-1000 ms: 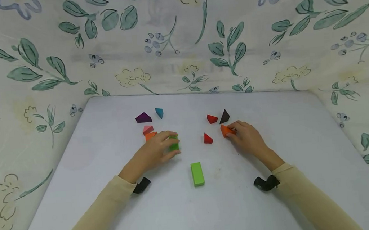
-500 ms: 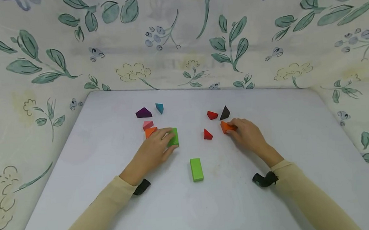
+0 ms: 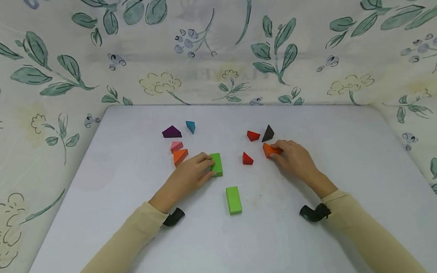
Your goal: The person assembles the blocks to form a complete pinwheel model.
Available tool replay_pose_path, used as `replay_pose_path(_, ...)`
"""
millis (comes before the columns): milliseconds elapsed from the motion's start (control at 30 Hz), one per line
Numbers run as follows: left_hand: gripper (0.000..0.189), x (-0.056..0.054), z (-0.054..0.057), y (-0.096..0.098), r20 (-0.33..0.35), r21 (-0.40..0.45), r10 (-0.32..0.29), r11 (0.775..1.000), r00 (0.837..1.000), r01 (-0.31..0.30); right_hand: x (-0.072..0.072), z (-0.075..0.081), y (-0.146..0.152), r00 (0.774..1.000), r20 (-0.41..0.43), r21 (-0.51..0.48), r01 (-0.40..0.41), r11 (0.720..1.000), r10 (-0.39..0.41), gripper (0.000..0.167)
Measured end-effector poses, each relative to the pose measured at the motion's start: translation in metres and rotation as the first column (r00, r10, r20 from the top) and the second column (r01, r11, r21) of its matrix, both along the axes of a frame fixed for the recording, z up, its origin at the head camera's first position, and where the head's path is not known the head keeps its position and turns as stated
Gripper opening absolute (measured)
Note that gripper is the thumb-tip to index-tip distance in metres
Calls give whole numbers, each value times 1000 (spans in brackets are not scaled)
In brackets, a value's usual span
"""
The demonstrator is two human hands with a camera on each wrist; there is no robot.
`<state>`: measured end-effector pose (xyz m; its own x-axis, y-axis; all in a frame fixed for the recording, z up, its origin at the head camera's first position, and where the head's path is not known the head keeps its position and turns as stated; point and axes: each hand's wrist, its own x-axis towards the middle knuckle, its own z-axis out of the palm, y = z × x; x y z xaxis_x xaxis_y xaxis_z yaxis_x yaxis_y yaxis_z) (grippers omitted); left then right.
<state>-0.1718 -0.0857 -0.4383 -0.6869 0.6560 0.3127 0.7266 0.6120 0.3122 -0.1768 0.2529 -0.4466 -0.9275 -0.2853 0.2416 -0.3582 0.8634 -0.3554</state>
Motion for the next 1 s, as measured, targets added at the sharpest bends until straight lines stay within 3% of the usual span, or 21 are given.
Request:
replay_pose_path(500, 34, 12, 3, 15, 25, -58, -35, 998, 999, 36, 0, -1, 0, 1000, -2, -5, -2, 1000, 2, 29)
replay_pose_path(667, 30, 17, 5, 18, -48, -61, -53, 997, 997, 50, 0, -3, 0, 1000, -7, -7, -9, 1000, 9, 29)
replay_pose_path(767, 25, 28, 10, 21, -155, -41, -122, 992, 980, 117, -1, -4, 1, 1000, -15, -8, -20, 1000, 20, 28)
replay_pose_path(867, 26, 45, 14, 23, -247, -53, -216, 976, 945, 209, -2, -4, 1, 999, -19, -11, -27, 1000, 27, 29)
replay_pose_path(1000, 37, 64, 13, 27, -297, -135, -315, 949, 901, 286, -2, -3, 2, 1000, -10, -7, -17, 1000, 16, 30)
